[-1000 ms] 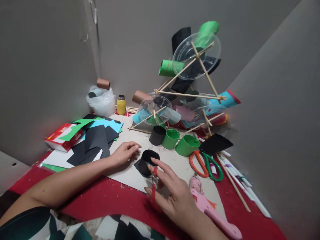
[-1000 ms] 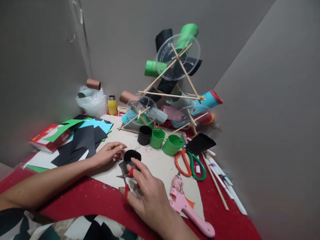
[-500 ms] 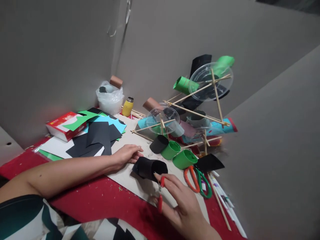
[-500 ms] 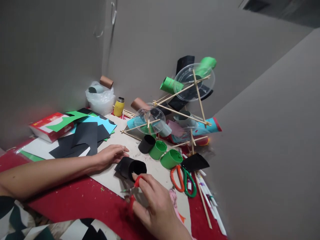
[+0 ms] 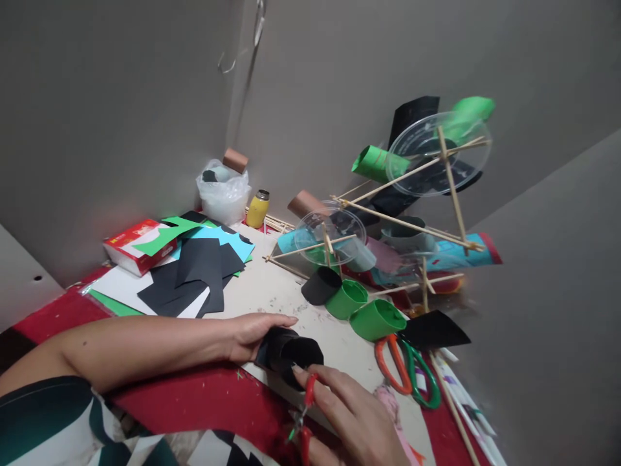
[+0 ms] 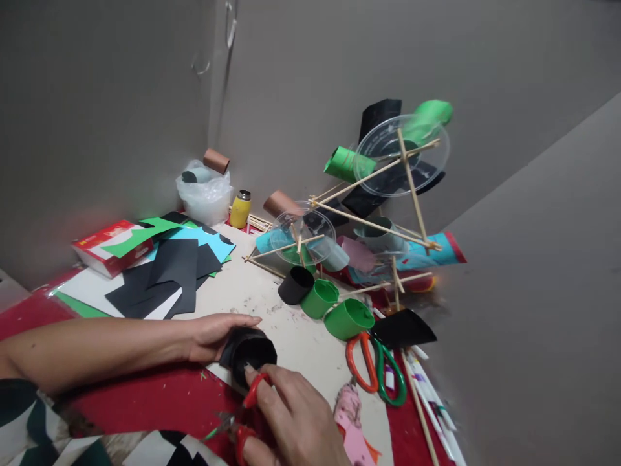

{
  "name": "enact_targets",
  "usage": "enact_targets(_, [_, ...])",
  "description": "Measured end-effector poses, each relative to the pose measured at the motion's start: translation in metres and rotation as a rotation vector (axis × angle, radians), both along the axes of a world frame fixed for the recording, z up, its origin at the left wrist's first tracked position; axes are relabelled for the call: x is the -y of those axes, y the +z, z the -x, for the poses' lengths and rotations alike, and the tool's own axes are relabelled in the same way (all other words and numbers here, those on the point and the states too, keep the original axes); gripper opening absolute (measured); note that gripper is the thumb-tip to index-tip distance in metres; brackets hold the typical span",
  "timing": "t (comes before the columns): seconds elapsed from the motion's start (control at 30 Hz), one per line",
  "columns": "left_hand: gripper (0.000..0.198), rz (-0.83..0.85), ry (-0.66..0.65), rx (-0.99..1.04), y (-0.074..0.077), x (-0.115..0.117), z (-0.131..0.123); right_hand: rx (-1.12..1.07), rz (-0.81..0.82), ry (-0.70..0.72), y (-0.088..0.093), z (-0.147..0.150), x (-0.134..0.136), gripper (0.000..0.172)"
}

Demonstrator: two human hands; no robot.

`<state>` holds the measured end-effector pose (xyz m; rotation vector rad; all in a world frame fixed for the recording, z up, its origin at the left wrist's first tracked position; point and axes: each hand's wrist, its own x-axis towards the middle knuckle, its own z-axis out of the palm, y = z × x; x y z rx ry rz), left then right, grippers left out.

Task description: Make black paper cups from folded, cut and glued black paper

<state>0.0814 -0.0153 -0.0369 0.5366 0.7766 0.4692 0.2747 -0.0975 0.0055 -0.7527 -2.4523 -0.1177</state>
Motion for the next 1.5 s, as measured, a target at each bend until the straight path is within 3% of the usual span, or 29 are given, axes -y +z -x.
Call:
enact_targets(0.17, [0.047,0.018,0.030,-0.017,0.005,0.006,-0.004,-0.075,-0.016,0.046,-0.010,0.004,-0.006,0.034])
enact_targets(0.47, [0.032,-0.052,0.123,0.022,0.018,0.011,-0.004,-0.003,0.098,0.025,0.000,0.006,-0.011,0.033])
enact_targets(0.67, [0.022,-0.015,0.202,0.006,0.011,0.012,-0.005,-0.017,0.132,0.020,-0.017,0.000,-0.013,0.045])
enact_targets(0.77, [0.012,0.007,0.260,0.013,0.008,0.008,-0.005,-0.140,0.160,0.007,-0.026,-0.003,-0.009,0.051])
enact_targets(0.87, [0.006,0.030,0.326,0.028,0.008,-0.001,-0.003,-0.474,0.357,-0.130,-0.028,-0.008,-0.002,0.050])
enact_targets(0.97, [0.012,0.071,0.353,0.032,0.007,-0.011,0.001,-0.777,0.529,-0.260,-0.025,-0.014,0.000,0.044])
enact_targets(1.1, [0.020,0.114,0.316,0.030,0.006,-0.019,0.004,-0.980,0.746,-0.355,-0.025,-0.014,-0.009,0.024])
enact_targets(1.2, [0.020,0.092,0.306,0.010,0.009,-0.019,0.003,-1.120,1.020,-0.400,-0.034,-0.006,-0.018,0.034])
enact_targets(1.33, [0.010,-0.040,0.318,-0.026,0.015,-0.015,0.001,-1.194,1.228,-0.393,-0.042,0.005,-0.025,0.046])
enact_targets(1.5, [0.030,-0.316,0.340,-0.172,0.017,-0.019,0.005,-1.251,1.276,-0.343,-0.040,0.002,-0.026,0.043])
